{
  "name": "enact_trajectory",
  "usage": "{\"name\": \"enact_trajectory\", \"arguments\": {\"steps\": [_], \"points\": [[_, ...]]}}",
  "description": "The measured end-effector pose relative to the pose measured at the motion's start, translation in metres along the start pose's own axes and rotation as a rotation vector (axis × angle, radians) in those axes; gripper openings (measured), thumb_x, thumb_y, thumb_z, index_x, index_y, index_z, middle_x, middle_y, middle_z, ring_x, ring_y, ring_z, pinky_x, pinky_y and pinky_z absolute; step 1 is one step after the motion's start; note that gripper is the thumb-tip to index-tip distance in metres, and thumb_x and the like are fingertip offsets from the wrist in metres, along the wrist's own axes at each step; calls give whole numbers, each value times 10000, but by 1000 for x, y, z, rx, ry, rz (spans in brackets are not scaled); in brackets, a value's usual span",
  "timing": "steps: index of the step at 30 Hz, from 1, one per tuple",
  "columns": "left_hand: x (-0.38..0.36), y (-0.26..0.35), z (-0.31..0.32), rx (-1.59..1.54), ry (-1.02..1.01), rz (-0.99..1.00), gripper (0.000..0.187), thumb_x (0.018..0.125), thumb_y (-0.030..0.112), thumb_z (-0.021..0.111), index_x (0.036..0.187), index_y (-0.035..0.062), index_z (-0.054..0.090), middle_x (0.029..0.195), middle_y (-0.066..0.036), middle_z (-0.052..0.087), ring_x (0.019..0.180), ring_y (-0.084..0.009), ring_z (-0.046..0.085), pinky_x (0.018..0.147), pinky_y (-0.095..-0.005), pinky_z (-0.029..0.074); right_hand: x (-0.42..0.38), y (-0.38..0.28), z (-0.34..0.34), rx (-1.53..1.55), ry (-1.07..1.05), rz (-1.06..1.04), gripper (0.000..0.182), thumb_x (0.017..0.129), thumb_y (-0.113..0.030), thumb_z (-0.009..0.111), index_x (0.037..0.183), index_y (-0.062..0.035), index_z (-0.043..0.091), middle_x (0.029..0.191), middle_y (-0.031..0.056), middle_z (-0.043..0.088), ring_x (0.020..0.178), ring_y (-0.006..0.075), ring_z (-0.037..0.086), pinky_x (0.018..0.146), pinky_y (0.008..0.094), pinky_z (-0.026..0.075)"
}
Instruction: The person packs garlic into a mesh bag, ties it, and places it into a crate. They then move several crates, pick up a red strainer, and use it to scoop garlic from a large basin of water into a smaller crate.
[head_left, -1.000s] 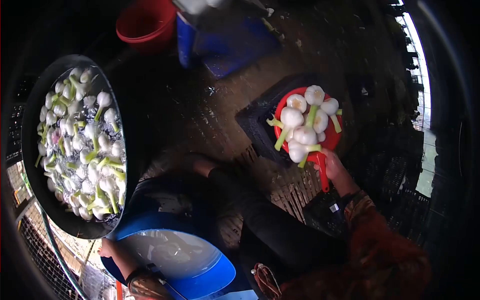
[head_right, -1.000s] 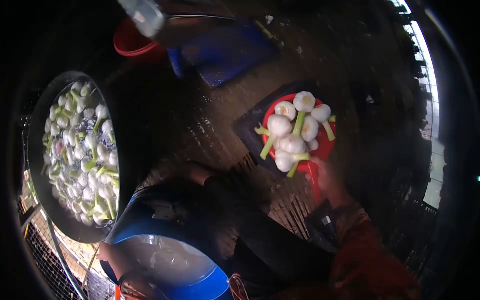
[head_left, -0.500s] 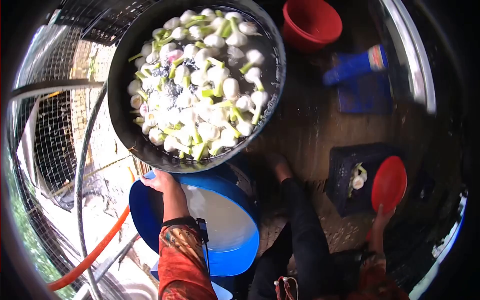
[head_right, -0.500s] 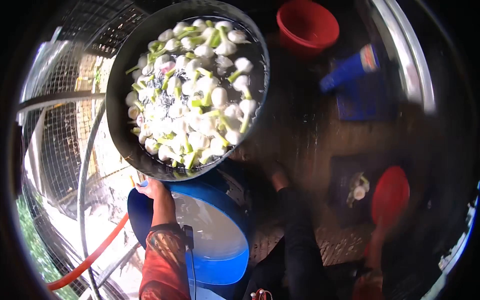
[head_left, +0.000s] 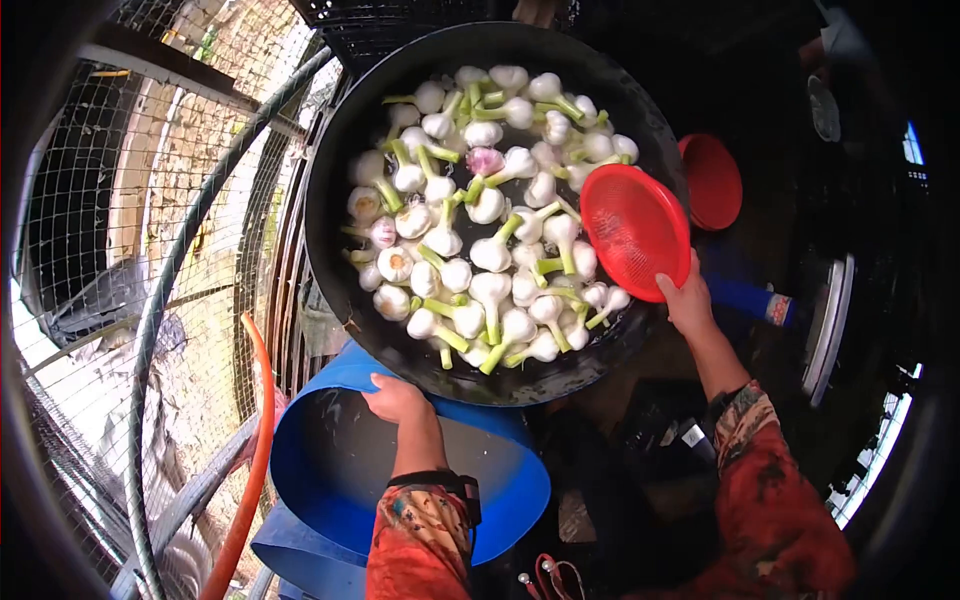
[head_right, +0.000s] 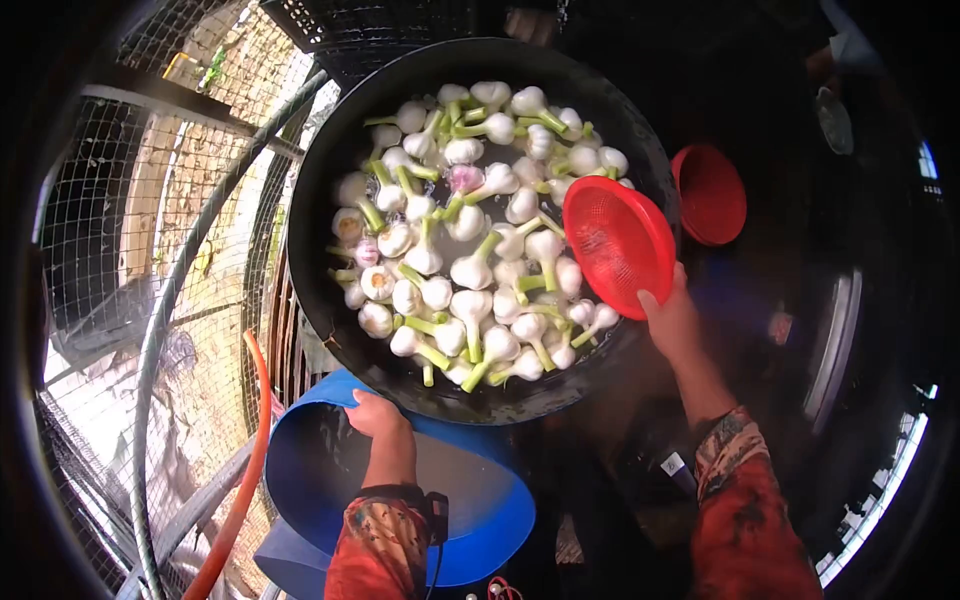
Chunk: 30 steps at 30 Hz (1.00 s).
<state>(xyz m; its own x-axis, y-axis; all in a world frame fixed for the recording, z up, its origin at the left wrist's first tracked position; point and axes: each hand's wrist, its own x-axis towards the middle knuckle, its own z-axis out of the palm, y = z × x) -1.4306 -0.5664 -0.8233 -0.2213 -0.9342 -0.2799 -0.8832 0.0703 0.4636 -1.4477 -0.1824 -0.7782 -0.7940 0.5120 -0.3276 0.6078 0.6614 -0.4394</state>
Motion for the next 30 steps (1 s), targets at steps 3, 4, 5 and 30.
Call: {"name": "enact_trajectory", "arguments": {"steps": [3, 4, 5, 30], "points": [[8, -6, 4, -16, 8, -42, 314, 843, 128, 486, 1100, -51, 508, 1014, -238, 571, 903, -378, 552, 812, -420, 417, 34, -14, 54, 19, -108, 39, 546, 770, -198, 588, 1230, -12, 360, 1025, 182, 574, 895, 304, 591, 729, 370, 486], [9, -8, 5, -61, 10, -31, 315, 843, 125, 485, 1101, -55, 505, 1017, -242, 567, 907, -380, 549, 815, -420, 416, 44, -22, 72, 138, -226, 147, 464, 781, -183, 570, 1194, -35, 420, 925, 126, 584, 714, 225, 565, 519, 309, 442], [9, -7, 6, -111, 9, -16, 316, 843, 122, 484, 1101, -59, 501, 1020, -246, 564, 911, -383, 546, 818, -420, 414, 54, -37, 87, 258, -337, 257, 389, 791, -168, 552, 1157, -57, 480, 824, 71, 594, 533, 146, 540, 310, 248, 397], [8, -13, -3, -108, -89, 134, 296, 846, 85, 455, 1076, -96, 498, 1015, -194, 576, 889, -279, 569, 795, -356, 439, 50, -111, 196, 1037, -949, 404, 157, 836, -174, 540, 944, -63, 517, 697, 51, 549, 433, 122, 483, 327, 247, 380]]}}
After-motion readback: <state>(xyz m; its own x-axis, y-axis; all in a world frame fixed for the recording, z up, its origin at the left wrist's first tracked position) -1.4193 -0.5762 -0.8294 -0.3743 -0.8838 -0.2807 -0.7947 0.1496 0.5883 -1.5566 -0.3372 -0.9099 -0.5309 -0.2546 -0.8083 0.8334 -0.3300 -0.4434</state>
